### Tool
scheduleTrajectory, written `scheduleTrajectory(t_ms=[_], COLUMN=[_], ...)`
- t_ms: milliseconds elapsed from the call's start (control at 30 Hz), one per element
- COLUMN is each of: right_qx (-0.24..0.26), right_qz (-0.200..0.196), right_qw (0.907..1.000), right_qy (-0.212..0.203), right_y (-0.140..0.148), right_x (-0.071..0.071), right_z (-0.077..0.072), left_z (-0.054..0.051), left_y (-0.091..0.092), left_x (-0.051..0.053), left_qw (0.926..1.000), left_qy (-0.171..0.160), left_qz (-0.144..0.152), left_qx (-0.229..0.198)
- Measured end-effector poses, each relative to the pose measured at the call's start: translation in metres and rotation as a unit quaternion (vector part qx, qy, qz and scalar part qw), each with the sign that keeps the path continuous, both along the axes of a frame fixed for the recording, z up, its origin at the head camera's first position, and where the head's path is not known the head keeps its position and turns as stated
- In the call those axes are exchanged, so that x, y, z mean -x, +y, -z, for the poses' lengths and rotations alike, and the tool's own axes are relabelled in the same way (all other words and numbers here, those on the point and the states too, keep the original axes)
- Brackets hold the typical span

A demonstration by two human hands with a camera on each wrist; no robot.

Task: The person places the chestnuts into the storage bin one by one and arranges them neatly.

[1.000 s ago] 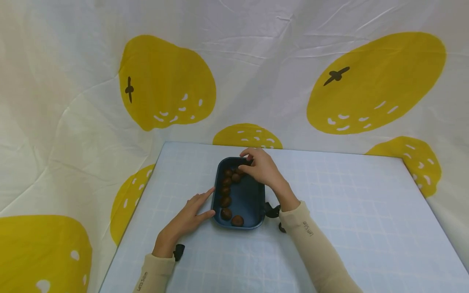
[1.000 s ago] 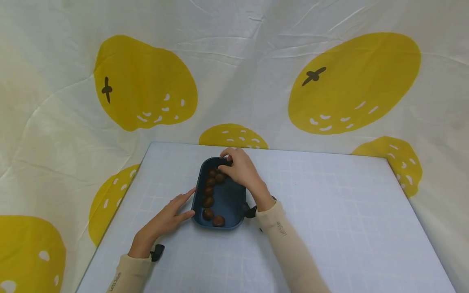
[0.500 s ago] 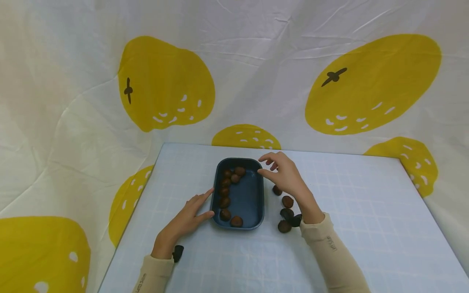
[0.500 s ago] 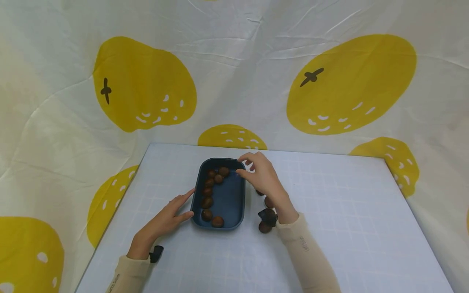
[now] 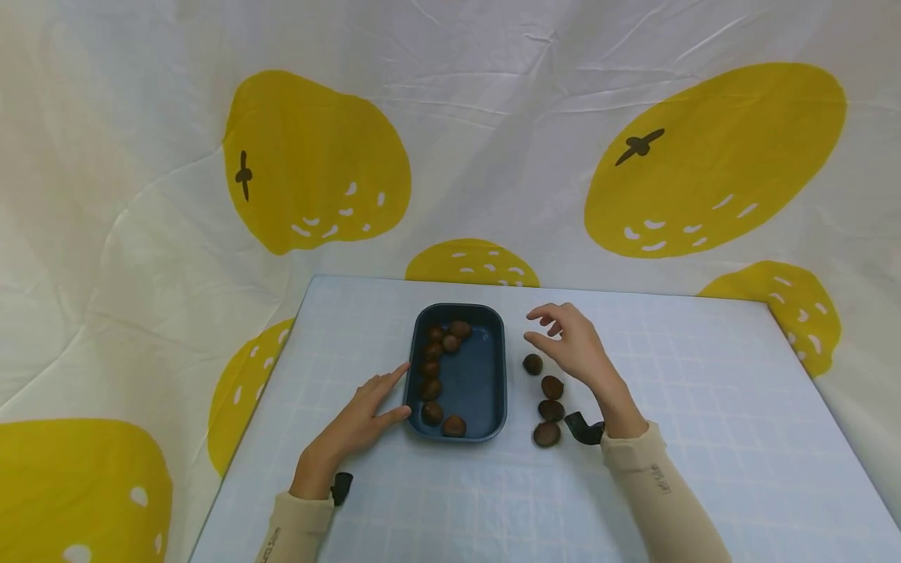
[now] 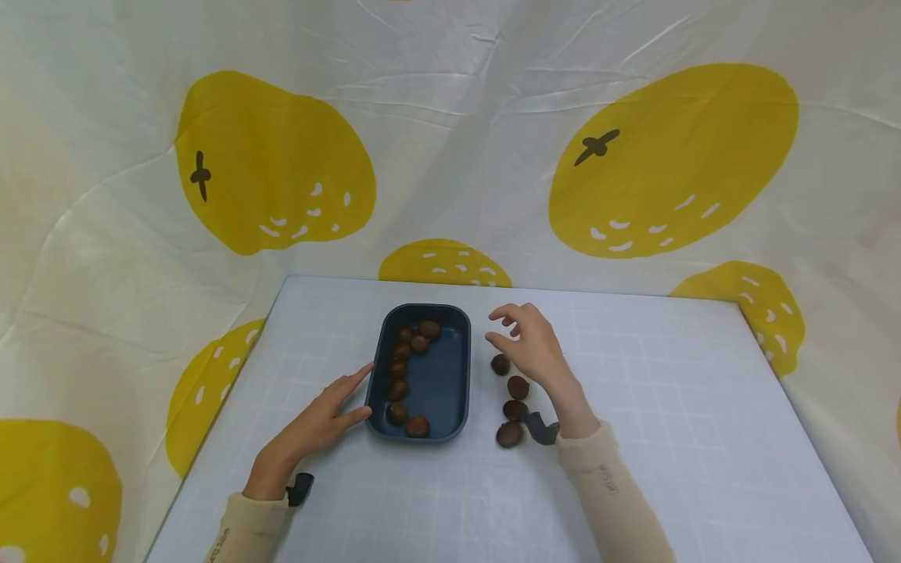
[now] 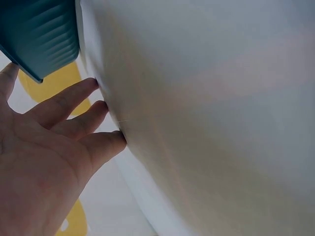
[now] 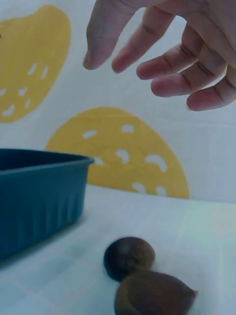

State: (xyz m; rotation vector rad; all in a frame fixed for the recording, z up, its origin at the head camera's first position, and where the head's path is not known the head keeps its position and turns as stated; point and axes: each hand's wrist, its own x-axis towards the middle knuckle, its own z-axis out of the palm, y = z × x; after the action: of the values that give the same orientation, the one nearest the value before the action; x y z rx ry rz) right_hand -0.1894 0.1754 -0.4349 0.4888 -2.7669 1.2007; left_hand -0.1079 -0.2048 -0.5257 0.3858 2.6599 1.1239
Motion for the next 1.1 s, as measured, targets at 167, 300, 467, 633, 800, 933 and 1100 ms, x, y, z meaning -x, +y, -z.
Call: scheduleTrajectory(t_ms=[167,300,467,633,800,933,1100], right_qx=[-0.005,0.005,0.008,0.006,-0.001,-0.017,-0.048], right_qz=[-0.003,-0.008,-0.009,0.002,-0.003,-0.004,0.001], right_qw=[0.9999,0.9996,0.9985,0.9956,0.9941,0.9943,0.9943], right_qy=[-0.015,-0.028,-0.054,-0.094,-0.109,-0.106,-0.095], right_y=[0.011,0.02,0.029,0.032,0.03,0.029,0.027], right_x=[0.0,0.001,0.003,0.004,0.006,0.007,0.008], right_z=[0.018,0.038,0.061,0.077,0.085,0.089,0.092], left_z=[0.001,0.001,0.0,0.0,0.001,0.002,0.0], left_y=[-0.001,-0.001,-0.001,-0.001,-0.002,-0.001,0.0], left_x=[0.0,0.0,-0.001,-0.002,-0.001,0.0,0.0], left_qw=[1.0,1.0,1.0,1.0,1.0,1.0,0.9999], left_qy=[-0.002,0.0,-0.002,-0.003,0.001,0.003,0.002], left_qz=[0.002,0.003,0.003,0.002,0.003,0.006,0.008], left_qx=[0.002,-0.001,-0.001,0.0,0.0,-0.006,-0.008])
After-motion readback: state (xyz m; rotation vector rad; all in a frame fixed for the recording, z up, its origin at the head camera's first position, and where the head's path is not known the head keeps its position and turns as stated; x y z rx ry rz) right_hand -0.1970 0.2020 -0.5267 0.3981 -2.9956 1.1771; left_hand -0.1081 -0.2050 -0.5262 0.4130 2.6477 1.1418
